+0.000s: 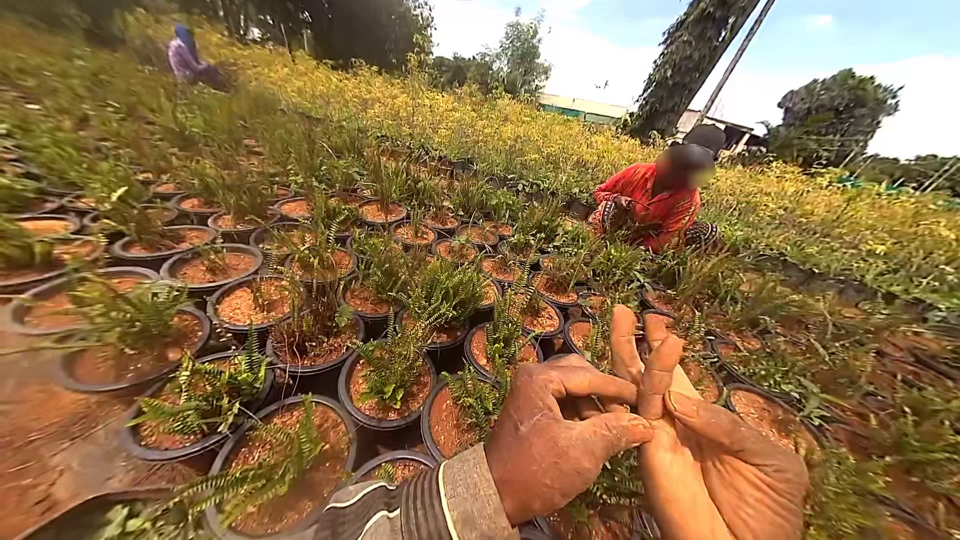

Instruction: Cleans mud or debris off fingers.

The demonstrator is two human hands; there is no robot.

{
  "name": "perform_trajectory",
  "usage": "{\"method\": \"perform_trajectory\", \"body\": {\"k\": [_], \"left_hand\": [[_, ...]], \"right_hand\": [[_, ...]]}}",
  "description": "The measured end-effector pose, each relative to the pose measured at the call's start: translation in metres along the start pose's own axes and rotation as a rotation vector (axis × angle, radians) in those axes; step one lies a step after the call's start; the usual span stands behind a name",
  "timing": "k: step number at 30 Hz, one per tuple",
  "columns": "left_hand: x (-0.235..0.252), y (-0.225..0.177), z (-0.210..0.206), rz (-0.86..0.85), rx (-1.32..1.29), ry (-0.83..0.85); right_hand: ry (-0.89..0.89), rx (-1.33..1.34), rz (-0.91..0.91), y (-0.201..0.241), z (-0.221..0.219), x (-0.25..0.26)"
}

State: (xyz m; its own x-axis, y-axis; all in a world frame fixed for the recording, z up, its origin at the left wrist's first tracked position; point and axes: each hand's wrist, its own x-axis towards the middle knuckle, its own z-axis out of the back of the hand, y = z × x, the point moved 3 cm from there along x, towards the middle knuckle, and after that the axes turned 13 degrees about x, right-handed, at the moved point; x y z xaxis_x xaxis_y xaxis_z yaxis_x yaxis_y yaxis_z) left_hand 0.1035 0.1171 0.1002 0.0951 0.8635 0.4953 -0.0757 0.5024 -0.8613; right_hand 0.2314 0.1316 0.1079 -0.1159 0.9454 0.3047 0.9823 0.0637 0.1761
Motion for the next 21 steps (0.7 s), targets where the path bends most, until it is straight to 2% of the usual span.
{"method": "perform_trajectory", "body": {"k": [7, 10, 15, 21], "left_hand": [[-0.0012, -0.0021, 0.0000, 0.030, 0.038, -0.002], [-0.0010, -0.0035, -0.0012, -0.017, 0.040, -0.004], [-0.0026, -0.0054, -0.0040, -0.068, 0.001, -0.019], [-0.0030, -0.0100, -0.0061, -0.123, -0.033, -0.011]], "right_hand": [[-0.016, -0.008, -0.037, 0.0022, 0.0011, 0.0004], [-0.057, 0.042, -0.013, 0.0027, 0.0001, -0.0010], [-0.017, 0.198, -0.074, 0.0041, -0.0019, -0.0018], [-0.020, 0.267, -0.077, 0.0044, -0.0036, -0.0033]]}}
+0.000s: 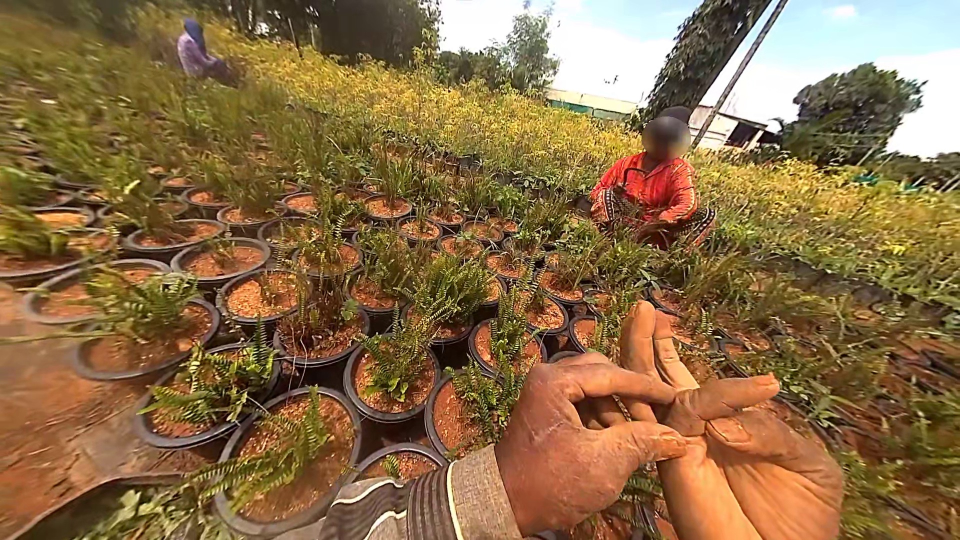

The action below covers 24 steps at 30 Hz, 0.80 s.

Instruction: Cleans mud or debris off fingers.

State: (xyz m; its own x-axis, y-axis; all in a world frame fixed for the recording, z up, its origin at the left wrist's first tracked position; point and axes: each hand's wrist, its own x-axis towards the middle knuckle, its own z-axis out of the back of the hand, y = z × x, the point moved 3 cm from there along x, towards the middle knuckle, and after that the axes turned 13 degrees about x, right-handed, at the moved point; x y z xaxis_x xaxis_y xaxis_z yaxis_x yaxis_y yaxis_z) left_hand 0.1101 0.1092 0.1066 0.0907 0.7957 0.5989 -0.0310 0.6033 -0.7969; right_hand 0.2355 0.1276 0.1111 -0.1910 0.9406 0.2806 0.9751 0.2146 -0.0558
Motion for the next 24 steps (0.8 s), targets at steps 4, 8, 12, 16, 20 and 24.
{"method": "perform_trajectory", "body": {"k": [4, 8, 12, 16, 20, 24], "left_hand": [[0.001, 0.002, 0.001, -0.007, -0.020, 0.028], [0.002, 0.004, 0.004, 0.062, -0.054, 0.052], [0.002, 0.009, 0.005, 0.099, -0.117, 0.115], [0.003, 0.010, 0.004, 0.080, -0.171, 0.168], [0.003, 0.008, 0.003, 0.136, -0.146, 0.131], [0.003, 0.006, 0.004, 0.152, -0.128, 0.122]], "right_hand": [[0.000, -0.032, -0.016, -0.003, 0.002, 0.000], [-0.053, -0.088, -0.047, -0.004, 0.002, -0.004], [-0.135, -0.148, -0.053, -0.001, -0.003, -0.007], [-0.145, -0.119, -0.035, 0.002, -0.010, -0.010], [-0.102, -0.203, -0.019, 0.003, -0.009, -0.008], [-0.073, -0.235, -0.014, 0.002, -0.009, -0.009]]}}
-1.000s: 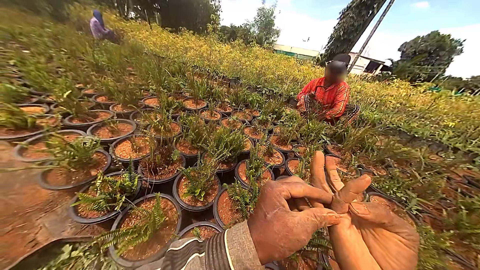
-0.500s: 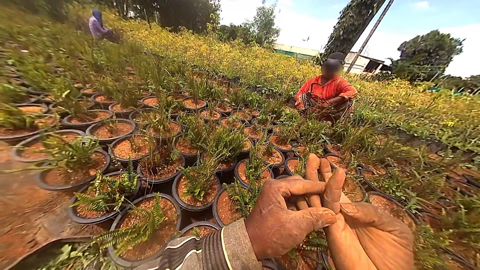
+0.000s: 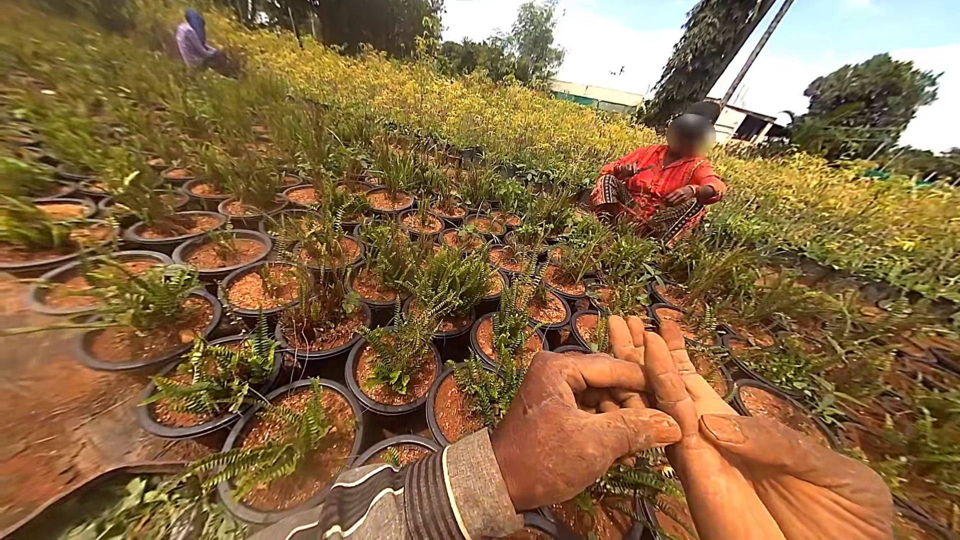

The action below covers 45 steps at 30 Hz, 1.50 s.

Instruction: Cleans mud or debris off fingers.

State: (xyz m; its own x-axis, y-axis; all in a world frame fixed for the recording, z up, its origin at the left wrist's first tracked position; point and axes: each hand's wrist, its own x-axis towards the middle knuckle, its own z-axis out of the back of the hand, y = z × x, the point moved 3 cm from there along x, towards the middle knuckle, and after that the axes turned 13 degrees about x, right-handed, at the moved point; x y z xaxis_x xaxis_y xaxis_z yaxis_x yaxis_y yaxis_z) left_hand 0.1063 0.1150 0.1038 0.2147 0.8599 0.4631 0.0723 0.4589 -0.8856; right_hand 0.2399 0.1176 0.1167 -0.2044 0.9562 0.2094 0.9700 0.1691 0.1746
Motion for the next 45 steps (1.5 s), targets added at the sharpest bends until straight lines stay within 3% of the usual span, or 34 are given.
{"method": "perform_trajectory", "body": {"k": [8, 28, 45], "left_hand": [[-0.0006, -0.0004, 0.0021, 0.051, 0.005, -0.016], [0.0002, 0.0000, 0.0039, -0.080, -0.066, 0.095], [-0.0006, 0.0022, 0.0034, -0.089, -0.071, 0.112]], "right_hand": [[-0.025, -0.070, -0.022, -0.0019, 0.0009, 0.0016], [0.126, 0.118, -0.117, -0.0075, 0.0006, 0.0017], [0.061, 0.112, -0.099, -0.0088, -0.0010, 0.0003]]}}
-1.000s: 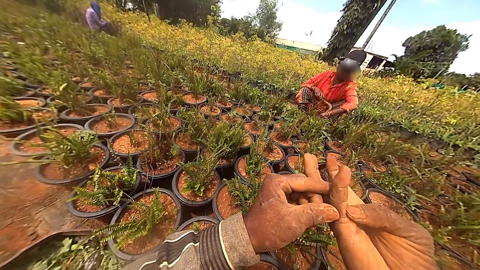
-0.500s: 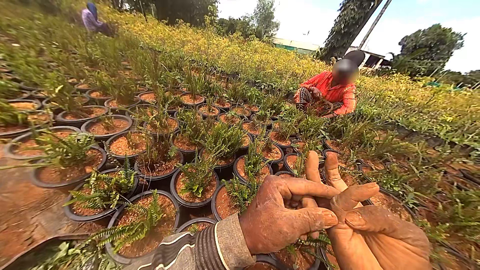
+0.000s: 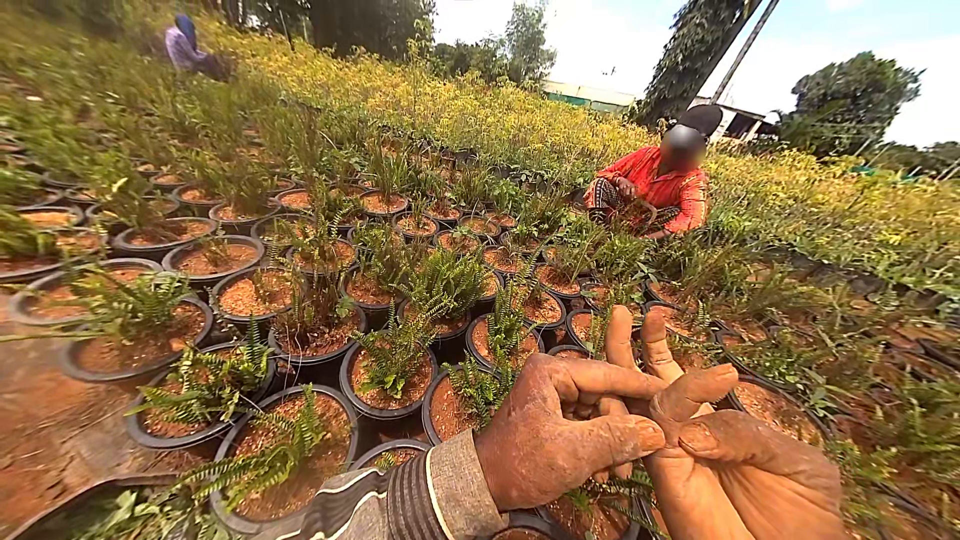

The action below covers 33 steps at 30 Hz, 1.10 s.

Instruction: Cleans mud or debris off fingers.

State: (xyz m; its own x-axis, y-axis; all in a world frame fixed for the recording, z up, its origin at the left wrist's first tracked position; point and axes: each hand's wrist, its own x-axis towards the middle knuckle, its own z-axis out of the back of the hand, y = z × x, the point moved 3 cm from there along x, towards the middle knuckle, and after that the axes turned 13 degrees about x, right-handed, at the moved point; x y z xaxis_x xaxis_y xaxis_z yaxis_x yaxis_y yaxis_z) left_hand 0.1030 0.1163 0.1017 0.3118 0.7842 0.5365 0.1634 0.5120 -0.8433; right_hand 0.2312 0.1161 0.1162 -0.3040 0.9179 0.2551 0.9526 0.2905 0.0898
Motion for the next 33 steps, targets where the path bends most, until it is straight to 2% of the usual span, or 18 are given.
{"method": "perform_trajectory", "body": {"k": [10, 33], "left_hand": [[-0.0009, 0.0011, -0.0022, 0.038, 0.011, -0.050], [-0.0023, 0.0049, -0.0052, 0.060, 0.064, -0.130]], "right_hand": [[-0.032, -0.084, -0.024, 0.0018, 0.0032, -0.0010], [-0.080, -0.066, 0.000, 0.0004, 0.0064, 0.0012]]}}
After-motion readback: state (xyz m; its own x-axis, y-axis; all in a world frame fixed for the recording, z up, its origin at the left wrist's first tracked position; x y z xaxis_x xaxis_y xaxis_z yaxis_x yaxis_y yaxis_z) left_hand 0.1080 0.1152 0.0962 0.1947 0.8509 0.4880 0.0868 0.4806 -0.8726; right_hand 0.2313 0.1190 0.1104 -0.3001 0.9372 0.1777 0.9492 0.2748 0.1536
